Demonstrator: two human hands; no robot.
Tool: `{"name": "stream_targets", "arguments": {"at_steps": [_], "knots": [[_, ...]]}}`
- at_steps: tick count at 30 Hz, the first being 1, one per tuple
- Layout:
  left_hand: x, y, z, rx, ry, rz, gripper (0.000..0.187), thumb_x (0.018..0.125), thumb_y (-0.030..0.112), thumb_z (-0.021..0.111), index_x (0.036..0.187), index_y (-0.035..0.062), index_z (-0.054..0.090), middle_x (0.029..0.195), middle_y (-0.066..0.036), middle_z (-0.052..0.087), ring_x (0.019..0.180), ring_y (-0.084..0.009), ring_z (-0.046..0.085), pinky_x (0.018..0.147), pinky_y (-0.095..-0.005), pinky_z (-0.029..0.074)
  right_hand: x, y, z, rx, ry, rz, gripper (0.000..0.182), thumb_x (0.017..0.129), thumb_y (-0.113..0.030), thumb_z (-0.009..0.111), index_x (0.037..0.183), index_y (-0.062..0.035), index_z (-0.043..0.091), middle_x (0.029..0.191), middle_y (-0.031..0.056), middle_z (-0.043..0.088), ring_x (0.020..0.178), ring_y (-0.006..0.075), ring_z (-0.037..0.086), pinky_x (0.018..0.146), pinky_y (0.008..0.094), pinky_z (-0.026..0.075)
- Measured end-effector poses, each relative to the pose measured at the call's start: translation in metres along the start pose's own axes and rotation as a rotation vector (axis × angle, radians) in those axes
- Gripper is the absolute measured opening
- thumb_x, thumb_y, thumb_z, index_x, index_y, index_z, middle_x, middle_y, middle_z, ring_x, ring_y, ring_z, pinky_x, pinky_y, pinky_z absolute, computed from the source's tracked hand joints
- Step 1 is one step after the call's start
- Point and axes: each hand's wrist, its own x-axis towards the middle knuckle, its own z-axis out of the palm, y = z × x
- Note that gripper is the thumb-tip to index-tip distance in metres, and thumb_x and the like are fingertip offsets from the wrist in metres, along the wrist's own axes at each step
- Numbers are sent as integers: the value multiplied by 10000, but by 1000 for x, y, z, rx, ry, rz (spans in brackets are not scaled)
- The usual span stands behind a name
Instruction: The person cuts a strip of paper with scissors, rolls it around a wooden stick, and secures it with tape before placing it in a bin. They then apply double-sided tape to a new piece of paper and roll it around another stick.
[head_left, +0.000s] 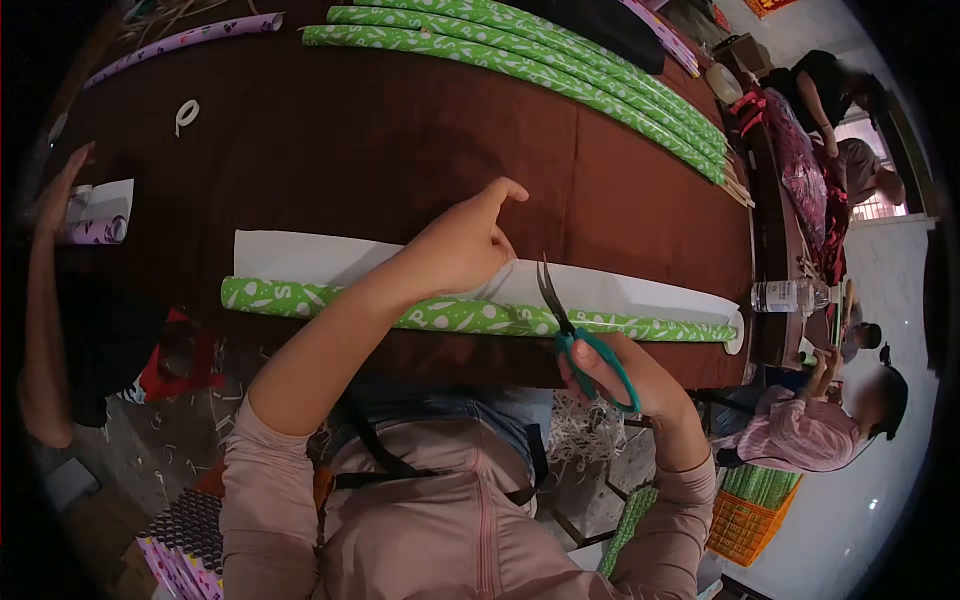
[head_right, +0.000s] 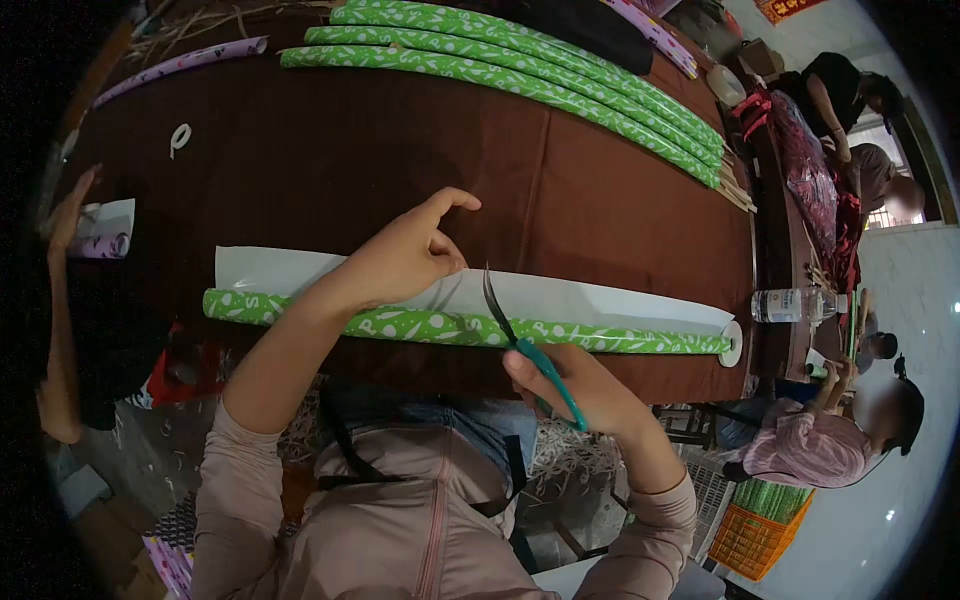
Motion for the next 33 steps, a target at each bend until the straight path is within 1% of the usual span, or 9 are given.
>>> {"name": "stream_targets", "arguments": {"at_steps": [3, 10, 13, 15, 21, 23, 26, 29, 33], "knots": [[-2, -2, 0, 17, -2, 77, 434, 909, -10, 563, 1319, 63, 442, 892, -124, 689, 844, -132, 620, 755, -283, 476, -18, -1, -14, 124, 28, 22, 648, 948, -661, 418, 833, -51, 605, 662, 32, 580, 579, 117, 580, 467, 245, 395], [4, -2, -2, -10, -93, 57, 303, 944, 24, 506, 1244, 45, 537, 933, -112, 685, 860, -127, 613, 767, -287, 466, -15, 20, -12, 213, 434, -372, 556, 1017, -545, 304, 943, -60, 565, 923, 95, 685, 708, 101, 588, 471, 211, 411], [4, 5, -3, -101, -31, -7, 279, 969, 73, 458, 1228, 44, 556, 969, -109, 690, 874, -139, 623, 790, -297, 474, -6, 30, -6, 350, 525, -352, 543, 1009, -551, 317, 912, -74, 556, 926, 128, 692, 692, 110, 587, 473, 226, 421], [1, 14, -2, -85, 204, 11, 281, 981, 103, 423, 1212, 39, 570, 996, -112, 692, 901, -152, 632, 819, -303, 481, -2, 35, -6, 816, 540, -316, 535, 990, -578, 335, 878, -101, 549, 918, 156, 697, 682, 136, 601, 469, 233, 421], [6, 9, -7, -454, 385, 380, 254, 993, 124, 495, 1195, -10, 569, 1117, -136, 651, 997, -190, 637, 926, -316, 492, -2, 39, -9, 959, 578, -249, 537, 937, -641, 385, 840, -136, 543, 902, 166, 705, 676, 193, 617, 527, 304, 453], [6, 16, -3, -403, 380, 444, 264, 976, 96, 523, 1219, 4, 567, 1118, -127, 650, 1001, -181, 633, 923, -308, 495, -2, 41, -11, 987, 555, -228, 522, 936, -640, 386, 832, -151, 537, 879, 146, 707, 673, 197, 618, 530, 309, 449], [8, 22, 29, 352, 60, 360, 439, 882, 138, 668, 1294, 58, 543, 1165, -148, 645, 1075, -249, 624, 921, -364, 493, -2, 44, -12, 986, 544, -216, 524, 935, -648, 378, 824, -158, 529, 863, 136, 705, 673, 196, 619, 517, 308, 441], [21, 39, 69, 614, -82, 222, 675, 773, 150, 743, 1378, 86, 451, 1198, -210, 624, 1152, -332, 590, 934, -376, 476, -2, 43, -12, 974, 540, -209, 539, 934, -659, 367, 812, -157, 520, 850, 131, 700, 668, 190, 618, 492, 298, 424], [58, 27, 76, 523, -182, 181, 720, 741, 42, 716, 1394, 100, 418, 1042, -191, 686, 971, -339, 669, 839, -394, 503, -14, 38, -11, 893, 485, -229, 556, 966, -616, 355, 817, -112, 535, 809, 117, 677, 649, 156, 604, 471, 267, 403]]}}
